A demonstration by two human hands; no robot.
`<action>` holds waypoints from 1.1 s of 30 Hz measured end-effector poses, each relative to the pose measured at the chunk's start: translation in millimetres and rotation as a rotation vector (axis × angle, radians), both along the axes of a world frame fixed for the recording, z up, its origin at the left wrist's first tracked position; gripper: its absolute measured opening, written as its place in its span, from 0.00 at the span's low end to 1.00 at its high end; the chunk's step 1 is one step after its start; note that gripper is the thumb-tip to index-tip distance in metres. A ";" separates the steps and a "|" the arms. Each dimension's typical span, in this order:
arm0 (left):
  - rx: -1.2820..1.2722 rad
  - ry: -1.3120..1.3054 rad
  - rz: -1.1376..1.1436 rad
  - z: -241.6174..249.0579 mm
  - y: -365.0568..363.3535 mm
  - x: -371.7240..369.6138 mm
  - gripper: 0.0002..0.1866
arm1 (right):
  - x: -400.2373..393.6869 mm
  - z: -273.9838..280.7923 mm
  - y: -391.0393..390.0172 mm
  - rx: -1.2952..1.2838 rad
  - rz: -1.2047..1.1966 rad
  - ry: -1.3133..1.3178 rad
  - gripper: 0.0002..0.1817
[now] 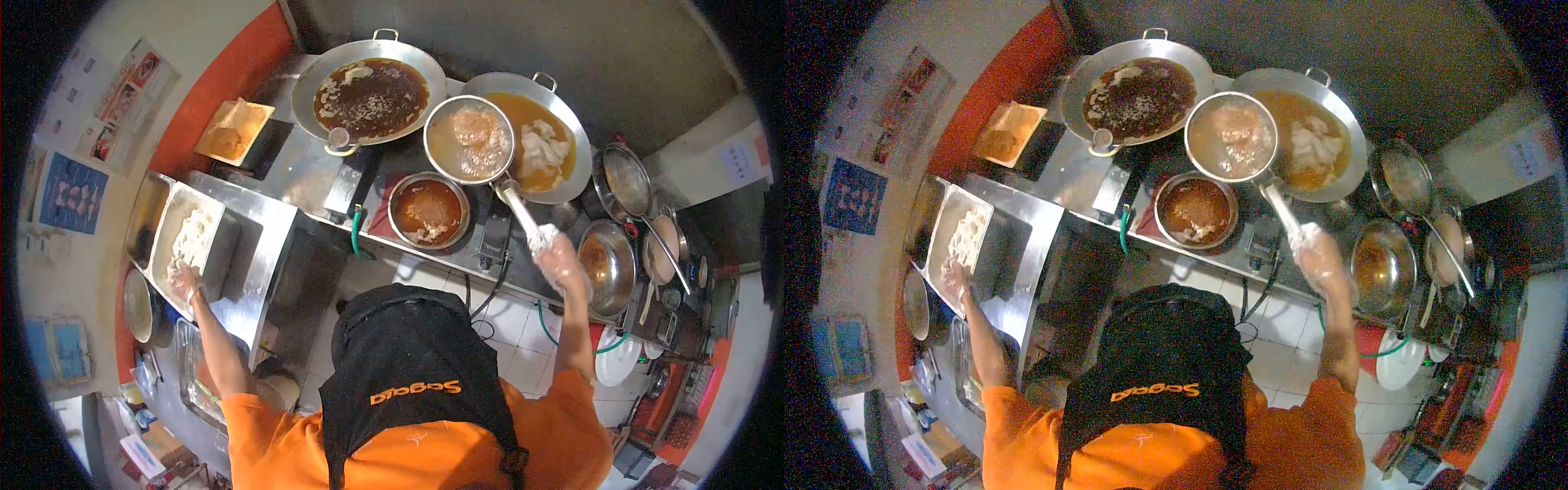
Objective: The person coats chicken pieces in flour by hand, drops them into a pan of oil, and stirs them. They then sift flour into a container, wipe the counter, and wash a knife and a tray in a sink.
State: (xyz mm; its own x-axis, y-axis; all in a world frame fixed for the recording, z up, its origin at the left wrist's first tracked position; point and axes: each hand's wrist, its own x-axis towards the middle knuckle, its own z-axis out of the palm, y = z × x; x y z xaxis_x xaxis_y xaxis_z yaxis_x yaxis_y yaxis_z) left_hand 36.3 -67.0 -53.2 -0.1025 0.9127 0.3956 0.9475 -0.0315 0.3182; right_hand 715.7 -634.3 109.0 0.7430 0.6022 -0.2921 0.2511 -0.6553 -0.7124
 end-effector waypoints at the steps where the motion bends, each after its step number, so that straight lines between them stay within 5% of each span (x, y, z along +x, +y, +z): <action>1: 0.010 0.125 0.053 -1.3 -1.1 1.5 0.25 | -9.7 -9.3 -7.4 0.001 0.076 -0.109 0.08; 3: 0.022 0.266 0.104 -2.4 -0.8 1.5 0.25 | -29.0 -38.5 -13.6 0.105 0.135 -0.180 0.08; 6: 0.009 0.445 0.135 -3.3 2.9 1.6 0.29 | -39.2 -133.6 -39.9 -0.232 0.488 -0.619 0.12; 7: -0.072 0.528 0.163 0.6 -0.6 6.2 0.31 | -45.8 -143.7 -42.4 -0.238 0.361 -0.514 0.15; 10: 0.037 0.222 0.166 0.4 3.8 -1.1 0.26 | -59.6 -158.5 -38.8 -0.273 0.033 -0.258 0.26; 13: 0.086 0.259 0.114 -8.3 11.2 -9.1 0.22 | -68.4 -127.0 -32.2 -0.321 -0.148 -0.079 0.40; 17: -0.039 0.806 0.049 19.8 -10.3 13.8 0.18 | -66.9 -144.3 -56.9 -0.120 -0.154 -0.284 0.31; 21: 0.072 0.527 -0.073 -11.0 18.0 -25.7 0.15 | -60.2 -169.1 -72.5 -0.067 -0.136 -0.212 0.31; 26: -0.017 0.833 0.056 21.3 -9.6 17.9 0.15 | -50.1 -264.0 -121.0 -0.237 0.011 -0.325 0.28; 30: -0.021 0.838 0.041 10.2 -4.3 9.7 0.18 | -65.8 -169.1 -75.8 -0.283 -0.141 -0.073 0.11; 33: 0.002 0.821 -0.033 -3.0 16.7 22.7 0.19 | -68.9 -172.6 -75.9 -0.257 -0.209 0.108 0.33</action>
